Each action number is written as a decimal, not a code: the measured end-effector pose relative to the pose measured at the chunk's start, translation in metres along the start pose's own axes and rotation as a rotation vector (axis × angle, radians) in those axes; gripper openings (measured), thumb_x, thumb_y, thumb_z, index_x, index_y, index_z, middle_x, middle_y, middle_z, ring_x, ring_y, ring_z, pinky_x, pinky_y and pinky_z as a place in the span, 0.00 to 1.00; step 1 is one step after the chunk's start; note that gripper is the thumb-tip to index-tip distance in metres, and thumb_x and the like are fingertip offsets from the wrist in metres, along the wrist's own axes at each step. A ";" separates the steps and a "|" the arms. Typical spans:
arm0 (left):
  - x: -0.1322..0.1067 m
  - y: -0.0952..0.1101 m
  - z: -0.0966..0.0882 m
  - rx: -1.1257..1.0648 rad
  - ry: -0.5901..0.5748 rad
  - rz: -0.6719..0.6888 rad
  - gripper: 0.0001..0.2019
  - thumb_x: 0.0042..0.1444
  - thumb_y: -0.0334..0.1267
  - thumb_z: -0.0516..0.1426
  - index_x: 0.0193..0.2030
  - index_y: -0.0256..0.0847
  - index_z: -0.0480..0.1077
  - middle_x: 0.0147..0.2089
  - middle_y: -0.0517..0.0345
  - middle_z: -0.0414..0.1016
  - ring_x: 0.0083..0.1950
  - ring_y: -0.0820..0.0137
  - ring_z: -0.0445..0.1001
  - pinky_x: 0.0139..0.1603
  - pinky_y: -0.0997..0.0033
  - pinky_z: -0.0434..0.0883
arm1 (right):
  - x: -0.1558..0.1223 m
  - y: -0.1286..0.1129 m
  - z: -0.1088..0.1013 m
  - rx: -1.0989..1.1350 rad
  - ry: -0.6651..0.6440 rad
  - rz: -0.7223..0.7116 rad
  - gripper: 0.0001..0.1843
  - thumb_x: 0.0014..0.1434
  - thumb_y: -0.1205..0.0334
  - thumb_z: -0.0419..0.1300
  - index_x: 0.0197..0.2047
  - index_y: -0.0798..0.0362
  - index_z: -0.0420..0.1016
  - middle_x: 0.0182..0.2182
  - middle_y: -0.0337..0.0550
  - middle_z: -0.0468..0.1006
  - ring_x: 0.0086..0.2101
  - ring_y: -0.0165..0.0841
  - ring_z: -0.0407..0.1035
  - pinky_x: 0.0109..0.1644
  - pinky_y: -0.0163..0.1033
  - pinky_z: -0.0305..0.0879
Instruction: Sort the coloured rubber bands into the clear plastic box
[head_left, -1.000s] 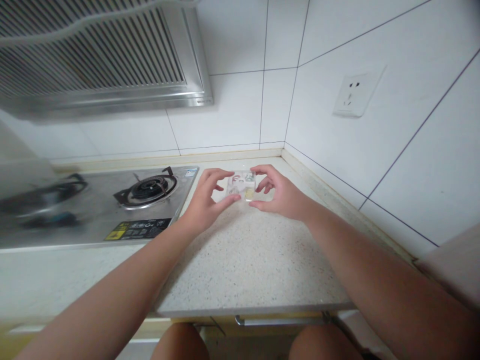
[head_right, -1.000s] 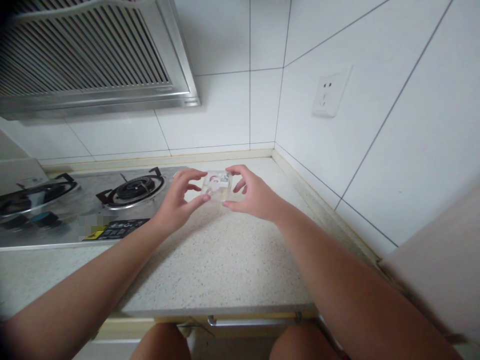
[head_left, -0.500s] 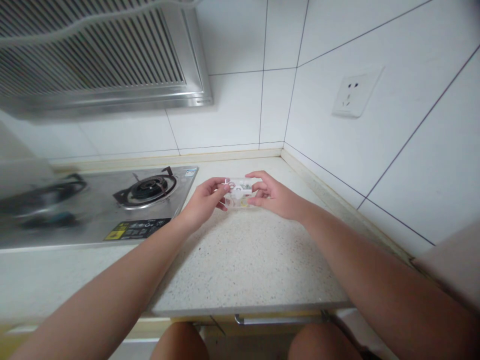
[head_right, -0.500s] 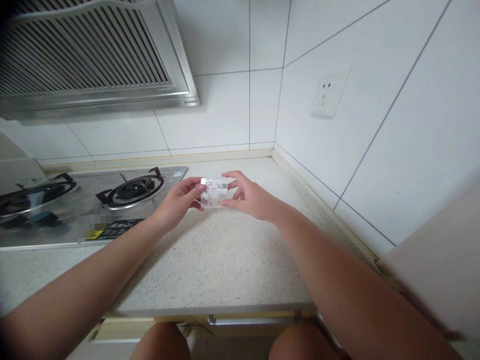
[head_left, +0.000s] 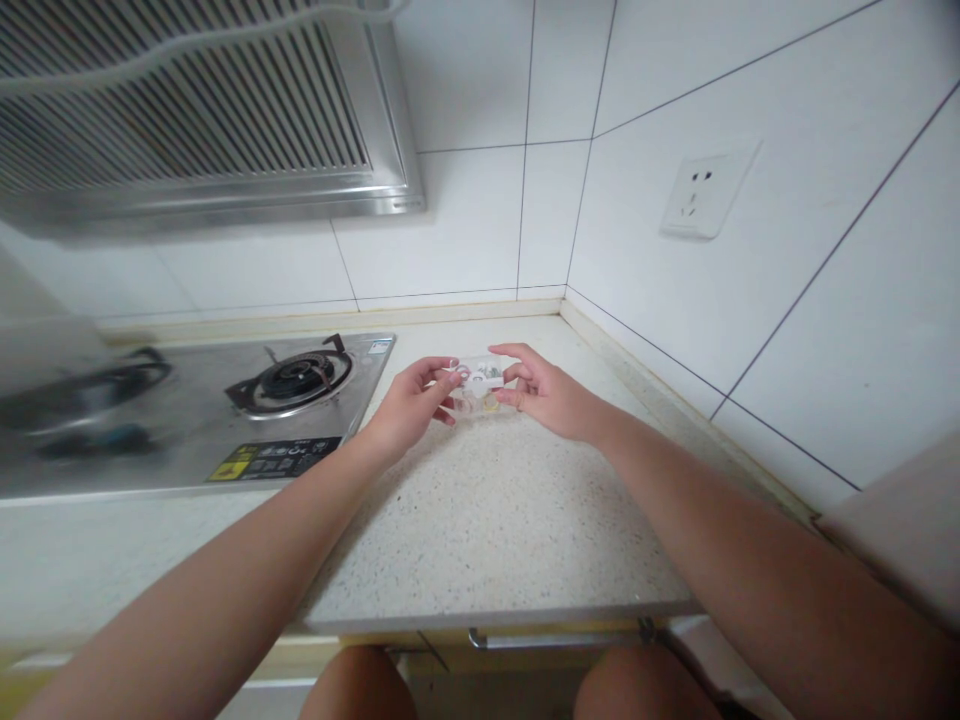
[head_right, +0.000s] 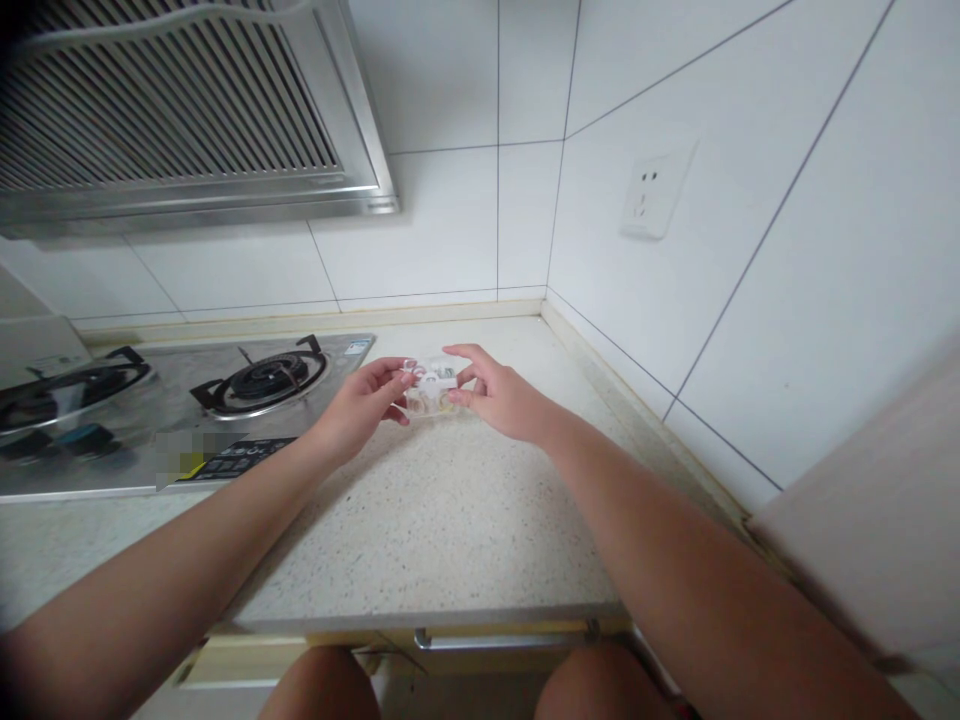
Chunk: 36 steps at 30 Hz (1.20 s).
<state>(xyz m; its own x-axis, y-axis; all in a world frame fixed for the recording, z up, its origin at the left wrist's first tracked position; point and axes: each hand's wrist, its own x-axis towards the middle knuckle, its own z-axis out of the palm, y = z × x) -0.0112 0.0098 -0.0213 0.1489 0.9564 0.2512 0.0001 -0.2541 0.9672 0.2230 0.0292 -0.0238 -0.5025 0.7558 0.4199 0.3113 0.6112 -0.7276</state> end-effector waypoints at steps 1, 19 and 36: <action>0.000 0.000 0.000 -0.002 0.007 0.000 0.24 0.55 0.50 0.66 0.51 0.36 0.72 0.44 0.49 0.76 0.31 0.74 0.75 0.24 0.75 0.74 | -0.001 -0.001 0.000 0.001 -0.013 0.004 0.33 0.66 0.58 0.60 0.70 0.42 0.54 0.42 0.41 0.77 0.27 0.26 0.64 0.32 0.36 0.62; 0.004 -0.008 0.000 -0.001 -0.004 0.038 0.24 0.56 0.50 0.66 0.52 0.36 0.70 0.43 0.51 0.75 0.35 0.70 0.76 0.26 0.74 0.76 | -0.001 0.003 0.003 0.060 -0.023 0.040 0.37 0.64 0.55 0.64 0.72 0.40 0.53 0.36 0.36 0.73 0.26 0.25 0.62 0.31 0.35 0.62; -0.002 -0.024 -0.014 0.354 -0.300 -0.035 0.21 0.65 0.52 0.56 0.61 0.45 0.66 0.48 0.48 0.78 0.41 0.65 0.78 0.32 0.70 0.73 | 0.003 0.069 -0.069 -0.575 0.412 0.449 0.24 0.69 0.61 0.51 0.67 0.48 0.70 0.52 0.50 0.80 0.46 0.39 0.75 0.53 0.45 0.69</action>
<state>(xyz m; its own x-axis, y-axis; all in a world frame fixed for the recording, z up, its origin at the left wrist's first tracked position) -0.0257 0.0160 -0.0448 0.4220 0.8948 0.1460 0.3402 -0.3055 0.8893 0.2992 0.0900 -0.0354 0.0675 0.9131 0.4021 0.8304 0.1720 -0.5299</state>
